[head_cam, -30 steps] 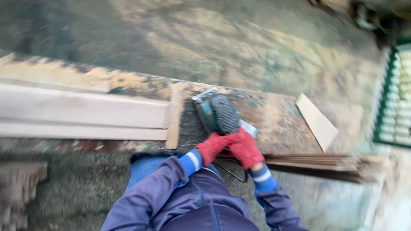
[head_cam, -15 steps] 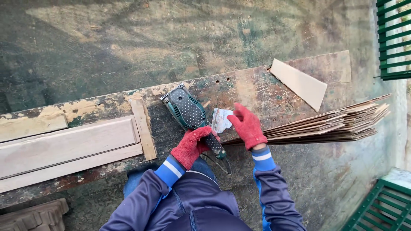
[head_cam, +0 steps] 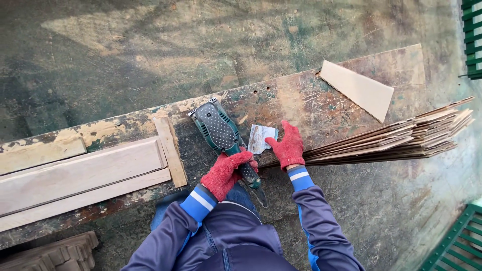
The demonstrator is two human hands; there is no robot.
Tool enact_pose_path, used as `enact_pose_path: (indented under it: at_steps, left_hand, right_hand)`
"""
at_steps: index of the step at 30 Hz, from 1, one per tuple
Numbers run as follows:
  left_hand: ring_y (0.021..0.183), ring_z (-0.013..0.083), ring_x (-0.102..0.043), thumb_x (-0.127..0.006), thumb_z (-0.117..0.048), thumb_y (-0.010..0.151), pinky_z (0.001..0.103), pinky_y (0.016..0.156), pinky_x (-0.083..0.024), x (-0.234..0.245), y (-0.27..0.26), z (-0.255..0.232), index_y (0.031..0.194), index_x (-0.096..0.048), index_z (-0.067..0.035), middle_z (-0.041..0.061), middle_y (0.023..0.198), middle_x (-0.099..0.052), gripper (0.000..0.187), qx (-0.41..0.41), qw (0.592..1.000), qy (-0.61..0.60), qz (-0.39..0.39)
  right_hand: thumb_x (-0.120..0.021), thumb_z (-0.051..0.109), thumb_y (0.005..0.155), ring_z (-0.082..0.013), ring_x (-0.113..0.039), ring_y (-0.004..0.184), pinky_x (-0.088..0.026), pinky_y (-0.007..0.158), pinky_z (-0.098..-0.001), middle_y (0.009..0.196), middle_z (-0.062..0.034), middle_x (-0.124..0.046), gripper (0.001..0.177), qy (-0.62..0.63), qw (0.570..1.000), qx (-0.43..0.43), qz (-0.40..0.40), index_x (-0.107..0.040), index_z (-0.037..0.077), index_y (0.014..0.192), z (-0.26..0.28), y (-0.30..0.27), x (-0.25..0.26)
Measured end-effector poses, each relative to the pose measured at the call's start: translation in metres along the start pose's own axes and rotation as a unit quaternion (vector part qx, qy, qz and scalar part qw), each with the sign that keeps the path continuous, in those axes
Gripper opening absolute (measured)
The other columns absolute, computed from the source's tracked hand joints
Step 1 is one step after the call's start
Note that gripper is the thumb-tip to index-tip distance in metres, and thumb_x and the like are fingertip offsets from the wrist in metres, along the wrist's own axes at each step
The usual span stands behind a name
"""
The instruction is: The recorder uses an electric orbital sander and manual sandpaper to smooth wooden planks on a workbench.
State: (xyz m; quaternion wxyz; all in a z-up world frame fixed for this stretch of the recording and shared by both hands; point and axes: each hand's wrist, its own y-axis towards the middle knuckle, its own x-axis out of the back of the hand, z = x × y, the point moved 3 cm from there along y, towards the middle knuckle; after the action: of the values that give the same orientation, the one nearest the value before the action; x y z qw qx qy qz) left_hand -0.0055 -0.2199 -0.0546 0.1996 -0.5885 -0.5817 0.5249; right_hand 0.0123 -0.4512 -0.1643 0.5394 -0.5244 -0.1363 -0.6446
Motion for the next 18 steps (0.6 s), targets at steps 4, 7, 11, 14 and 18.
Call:
enact_pose_path:
  at_steps: [4,7,11,14,18]
  left_hand:
    - [0.102,0.0286,-0.074,-0.096,-0.032,0.074,0.047,0.082,-0.066,0.023,-0.006,0.006,0.139,-0.062,-0.020,0.009,0.121,-0.074,0.075,-0.008,0.997,0.081,0.009]
    - [0.094,0.0275,-0.076,-0.090,-0.034,0.081,0.047,0.084,-0.064,0.056,-0.014,0.002,0.134,-0.064,-0.012,0.015,0.116,-0.074,0.063,-0.019,0.997,0.079,0.016]
    - [0.093,0.0301,-0.077,-0.078,-0.028,0.090,0.046,0.083,-0.065,0.124,-0.026,-0.006,0.128,-0.064,-0.010,0.017,0.111,-0.075,0.044,-0.071,0.997,-0.037,0.007]
    - [0.095,0.0318,-0.076,-0.071,-0.031,0.095,0.048,0.088,-0.063,0.180,-0.062,-0.022,0.122,-0.066,-0.012,0.015,0.110,-0.075,0.034,-0.110,0.986,-0.121,0.012]
    - [0.089,0.0241,-0.070,-0.069,-0.009,0.093,0.032,0.075,-0.058,0.239,-0.127,-0.031,0.128,-0.065,-0.002,0.015,0.107,-0.073,0.036,-0.181,0.968,-0.172,0.038]
  right_hand:
    - [-0.093,0.042,0.065,-0.0338,-0.070,0.110,-0.055,0.094,-0.0516,0.114,-0.0034,-0.067,0.069,0.015,0.999,-0.042,0.014,-0.068,0.029,0.127,-0.012,0.020,-0.031]
    - [-0.090,0.035,0.059,-0.0246,-0.072,0.095,-0.057,0.086,-0.0395,0.085,0.0001,-0.072,0.044,0.095,0.995,-0.036,-0.014,-0.075,0.029,0.100,-0.061,0.053,-0.056]
    - [-0.086,0.038,0.068,-0.0299,-0.072,0.099,-0.057,0.088,-0.0435,0.097,-0.0061,-0.076,0.040,0.094,0.995,-0.027,0.033,-0.079,0.025,0.106,-0.074,0.053,-0.032]
    - [-0.075,0.040,0.080,-0.0343,-0.073,0.080,-0.058,0.075,-0.0503,0.080,-0.0125,-0.073,0.030,0.063,0.998,-0.020,-0.012,-0.079,0.020,0.102,-0.062,0.020,0.031]
    - [-0.070,0.002,0.110,-0.0116,-0.056,0.070,-0.052,0.063,-0.0240,0.095,-0.0026,-0.061,0.013,0.357,0.900,0.112,-0.223,-0.062,0.008,0.118,-0.014,-0.061,0.137]
